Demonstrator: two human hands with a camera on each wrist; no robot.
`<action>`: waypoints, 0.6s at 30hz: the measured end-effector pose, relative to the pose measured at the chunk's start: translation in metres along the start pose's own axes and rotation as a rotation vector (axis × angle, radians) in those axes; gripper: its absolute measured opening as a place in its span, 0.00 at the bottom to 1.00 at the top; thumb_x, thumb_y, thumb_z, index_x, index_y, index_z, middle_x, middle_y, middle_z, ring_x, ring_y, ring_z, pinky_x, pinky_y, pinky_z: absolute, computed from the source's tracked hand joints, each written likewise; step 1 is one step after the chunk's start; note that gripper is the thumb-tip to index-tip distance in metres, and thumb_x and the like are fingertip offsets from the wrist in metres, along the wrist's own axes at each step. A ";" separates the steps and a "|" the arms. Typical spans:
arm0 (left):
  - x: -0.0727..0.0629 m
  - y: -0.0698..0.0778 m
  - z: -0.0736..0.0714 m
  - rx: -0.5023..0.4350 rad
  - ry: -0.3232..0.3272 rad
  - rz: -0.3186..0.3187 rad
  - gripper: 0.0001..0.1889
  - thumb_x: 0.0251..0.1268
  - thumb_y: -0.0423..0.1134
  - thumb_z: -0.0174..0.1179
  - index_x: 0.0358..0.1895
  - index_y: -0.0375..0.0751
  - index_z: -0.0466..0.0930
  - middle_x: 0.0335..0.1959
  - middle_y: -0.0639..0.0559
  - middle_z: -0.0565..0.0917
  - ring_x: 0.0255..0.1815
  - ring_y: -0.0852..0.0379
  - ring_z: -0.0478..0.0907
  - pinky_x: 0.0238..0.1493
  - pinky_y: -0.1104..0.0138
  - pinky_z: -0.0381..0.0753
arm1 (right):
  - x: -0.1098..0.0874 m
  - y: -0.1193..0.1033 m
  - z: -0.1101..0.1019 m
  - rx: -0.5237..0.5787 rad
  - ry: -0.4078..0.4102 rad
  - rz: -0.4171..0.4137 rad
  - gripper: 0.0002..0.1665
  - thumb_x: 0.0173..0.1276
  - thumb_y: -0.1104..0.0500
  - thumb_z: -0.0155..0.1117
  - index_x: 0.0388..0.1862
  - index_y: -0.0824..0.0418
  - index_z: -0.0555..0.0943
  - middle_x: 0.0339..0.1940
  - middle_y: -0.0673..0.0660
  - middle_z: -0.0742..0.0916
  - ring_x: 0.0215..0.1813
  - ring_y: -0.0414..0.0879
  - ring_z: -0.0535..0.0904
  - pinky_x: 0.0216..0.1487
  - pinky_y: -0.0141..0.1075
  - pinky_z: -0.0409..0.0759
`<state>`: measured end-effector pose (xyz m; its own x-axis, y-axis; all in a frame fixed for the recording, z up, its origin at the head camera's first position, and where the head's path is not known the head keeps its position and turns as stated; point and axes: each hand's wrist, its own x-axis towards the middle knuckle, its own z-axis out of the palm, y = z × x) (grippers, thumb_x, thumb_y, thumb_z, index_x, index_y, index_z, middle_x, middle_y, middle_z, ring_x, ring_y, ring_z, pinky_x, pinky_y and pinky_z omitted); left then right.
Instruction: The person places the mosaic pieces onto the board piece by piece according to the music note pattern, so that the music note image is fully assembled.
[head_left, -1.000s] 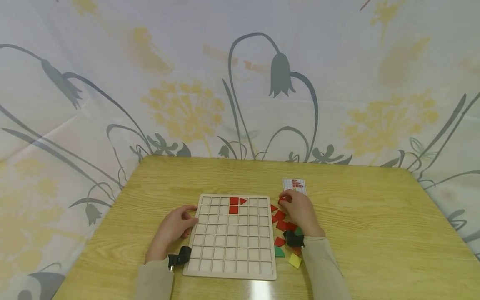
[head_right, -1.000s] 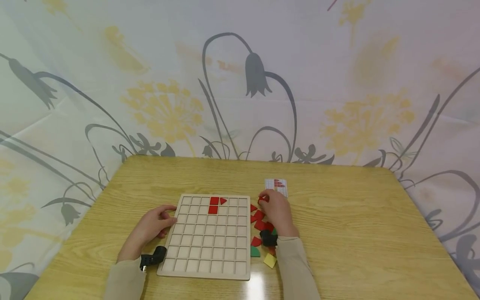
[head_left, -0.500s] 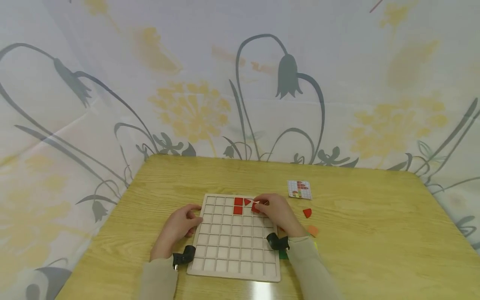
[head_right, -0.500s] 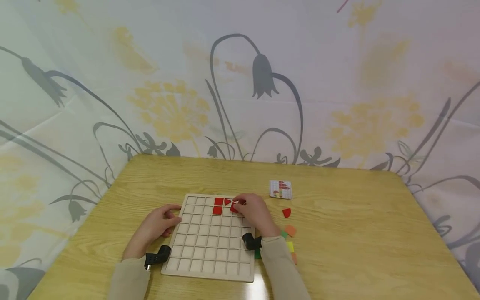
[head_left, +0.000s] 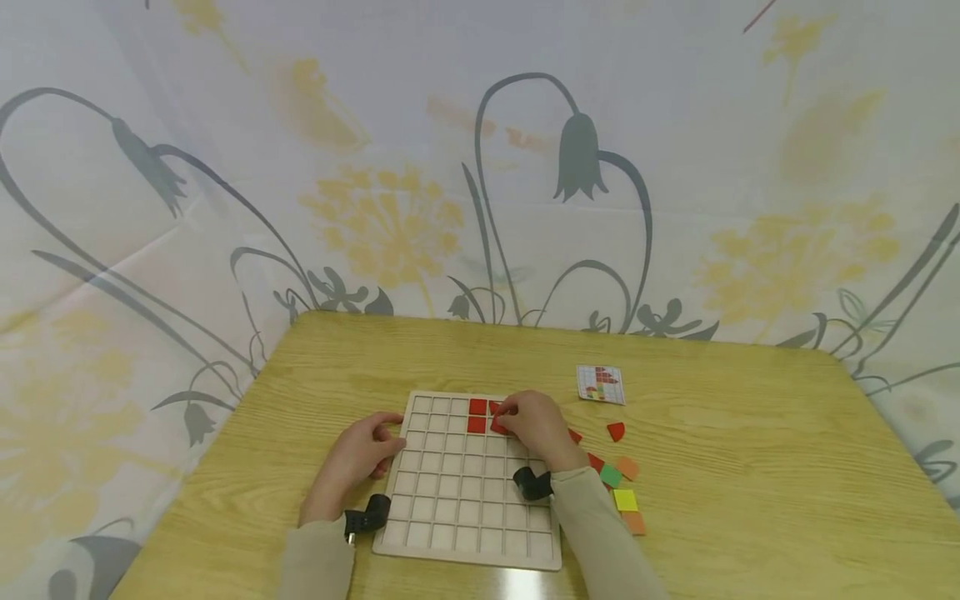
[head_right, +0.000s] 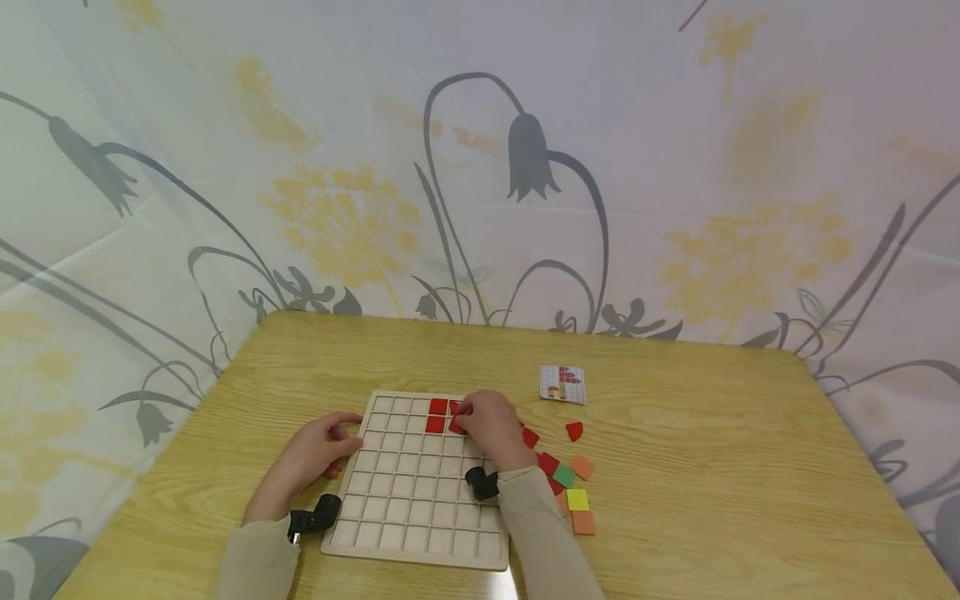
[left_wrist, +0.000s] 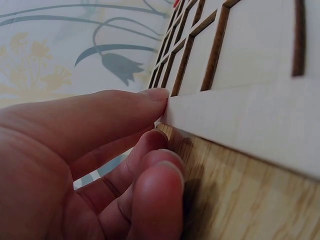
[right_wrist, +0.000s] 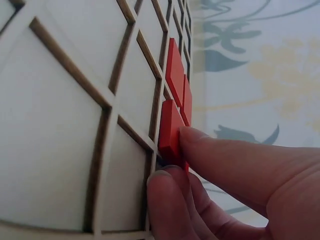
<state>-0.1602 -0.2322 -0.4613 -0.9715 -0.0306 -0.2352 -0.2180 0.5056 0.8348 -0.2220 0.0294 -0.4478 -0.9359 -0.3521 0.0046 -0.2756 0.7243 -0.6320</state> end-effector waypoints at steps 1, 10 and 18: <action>0.000 0.000 0.000 0.002 0.002 -0.002 0.20 0.57 0.35 0.59 0.55 0.42 0.71 0.27 0.49 0.74 0.15 0.57 0.69 0.18 0.66 0.71 | 0.000 -0.001 0.001 -0.001 0.005 -0.006 0.05 0.57 0.59 0.64 0.32 0.56 0.84 0.31 0.49 0.83 0.29 0.41 0.73 0.32 0.35 0.72; 0.001 -0.002 0.000 -0.004 -0.002 -0.019 0.20 0.57 0.35 0.59 0.55 0.43 0.71 0.28 0.49 0.74 0.17 0.57 0.70 0.19 0.66 0.72 | 0.001 -0.006 0.008 -0.020 0.027 -0.001 0.02 0.56 0.60 0.65 0.29 0.58 0.83 0.26 0.49 0.81 0.29 0.43 0.74 0.31 0.36 0.73; 0.001 0.000 0.000 -0.004 0.008 -0.018 0.21 0.57 0.34 0.59 0.56 0.42 0.70 0.28 0.48 0.74 0.16 0.57 0.69 0.18 0.66 0.72 | 0.002 -0.008 0.009 -0.034 0.067 -0.043 0.05 0.54 0.61 0.67 0.30 0.58 0.81 0.26 0.49 0.81 0.30 0.43 0.74 0.32 0.36 0.72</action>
<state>-0.1609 -0.2316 -0.4613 -0.9681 -0.0463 -0.2462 -0.2357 0.5012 0.8326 -0.2196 0.0178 -0.4494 -0.9354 -0.3436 0.0836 -0.3219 0.7296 -0.6033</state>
